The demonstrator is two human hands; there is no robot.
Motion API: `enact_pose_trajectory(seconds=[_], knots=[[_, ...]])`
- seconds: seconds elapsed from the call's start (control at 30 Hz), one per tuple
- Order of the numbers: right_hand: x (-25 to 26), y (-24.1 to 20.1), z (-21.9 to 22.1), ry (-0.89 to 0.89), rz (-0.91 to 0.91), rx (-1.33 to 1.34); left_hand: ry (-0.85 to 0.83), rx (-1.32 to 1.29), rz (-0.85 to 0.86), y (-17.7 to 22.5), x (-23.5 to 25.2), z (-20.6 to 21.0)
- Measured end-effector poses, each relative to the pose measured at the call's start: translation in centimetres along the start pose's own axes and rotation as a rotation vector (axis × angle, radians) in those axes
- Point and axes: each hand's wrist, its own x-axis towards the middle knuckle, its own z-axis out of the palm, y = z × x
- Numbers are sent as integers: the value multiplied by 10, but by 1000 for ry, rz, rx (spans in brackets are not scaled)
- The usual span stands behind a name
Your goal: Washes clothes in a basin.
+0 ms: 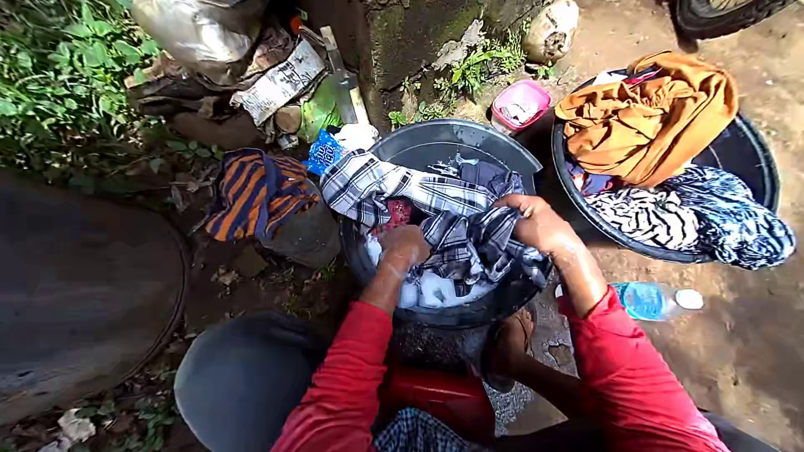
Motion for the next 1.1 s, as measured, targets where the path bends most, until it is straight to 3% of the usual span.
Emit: enact_pose_trajectory(seconds=[0.1,0.13,0.23,0.37,0.5,0.57,0.63,0.7,0.77,0.83,0.9,0.93,1.0,1.1], knots=[[20,73,73,-516,378,-365,-105,223,2,-9,34,74],[24,88,98,-601,465,-429,-136,258,26,-12,44,93],[31,115,152,-566,629,-451,-227,288,7,-32,62,137],[41,126,189,-460,746,-405,-237,253,-67,-48,80,160],[35,120,207,-447,853,-315,-73,-155,-205,-57,89,189],[23,122,211,-342,923,-102,-182,-176,-263,-63,85,199],[6,131,214,-305,942,32,-467,2,-185,-58,76,191],[-2,133,206,-433,930,29,-557,96,-57,-31,77,159],[-1,130,199,-648,875,-135,-447,159,28,5,80,111],[-1,125,189,-847,766,-343,-88,166,124,22,82,70],[5,123,174,-791,694,-393,249,182,133,12,103,41],[8,122,166,-684,677,-347,281,192,82,1,115,28],[25,126,158,-462,647,-219,192,210,-16,-31,129,19],[48,114,144,-660,482,-348,-84,85,-24,-69,118,34]])
